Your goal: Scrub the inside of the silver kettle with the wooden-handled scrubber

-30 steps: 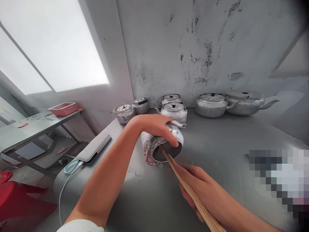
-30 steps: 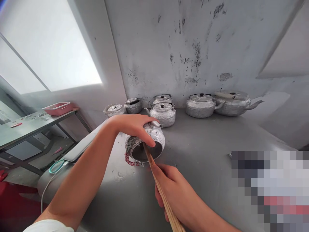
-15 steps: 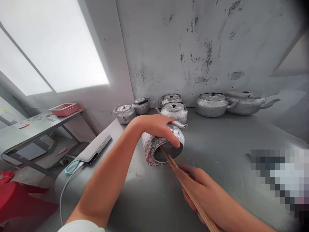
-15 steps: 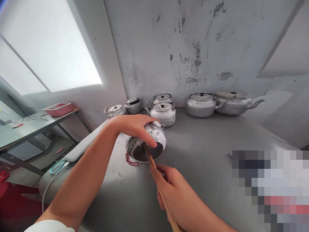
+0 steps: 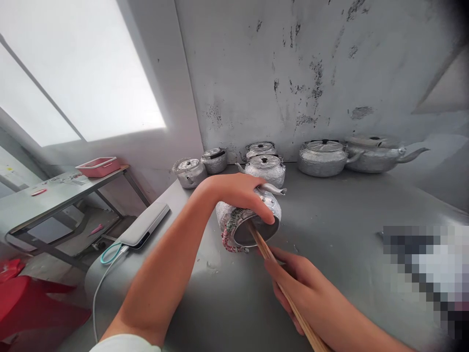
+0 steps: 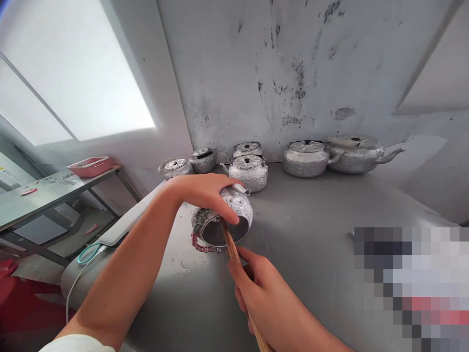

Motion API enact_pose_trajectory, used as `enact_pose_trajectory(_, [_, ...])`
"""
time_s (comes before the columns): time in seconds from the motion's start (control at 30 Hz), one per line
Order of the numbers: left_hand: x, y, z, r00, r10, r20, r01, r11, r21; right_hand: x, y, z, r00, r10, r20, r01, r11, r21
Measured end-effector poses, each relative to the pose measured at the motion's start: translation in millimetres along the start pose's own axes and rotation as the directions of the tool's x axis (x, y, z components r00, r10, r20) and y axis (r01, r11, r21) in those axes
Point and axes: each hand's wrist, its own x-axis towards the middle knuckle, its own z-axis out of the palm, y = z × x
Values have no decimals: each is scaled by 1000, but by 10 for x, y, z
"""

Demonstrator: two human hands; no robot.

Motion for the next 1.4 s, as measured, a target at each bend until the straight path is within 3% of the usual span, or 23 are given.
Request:
enact_pose_trajectory(0.43, [18,-32,7,1000,4,4,-3,1000,-4,-21,10,3,996,47,-70,-48,999,-14])
enact_pose_trajectory(0.8, [13,-20,2,1000,-6,5,6,1000,3,-72,-54,28,993,106,-49,-110,989,-97])
enact_pose_trajectory(0.93, [12,-17,2,1000,9,4,-9,1000,5,-114,-92,-14,997,21,-73,-27,996,-87])
enact_pose_trajectory(1.03, [-4,-2,7,1000,-3,6,3,1000,19,-129,-83,-79,995,-24,-92,8,984,-177])
enact_pose_trajectory(1.17, [-41,26,17,1000,-4,13,4,999,37,-99,-62,-159,991,24,-128,-64,944,-324])
enact_pose_trajectory(1.3, [-73,54,28,1000,-13,13,13,999,34,-77,-35,-166,989,119,-91,-136,966,-220])
enact_pose_trajectory(1.4, [-94,74,39,1000,-16,4,16,999,47,-102,-18,-135,993,91,-72,-103,976,-193])
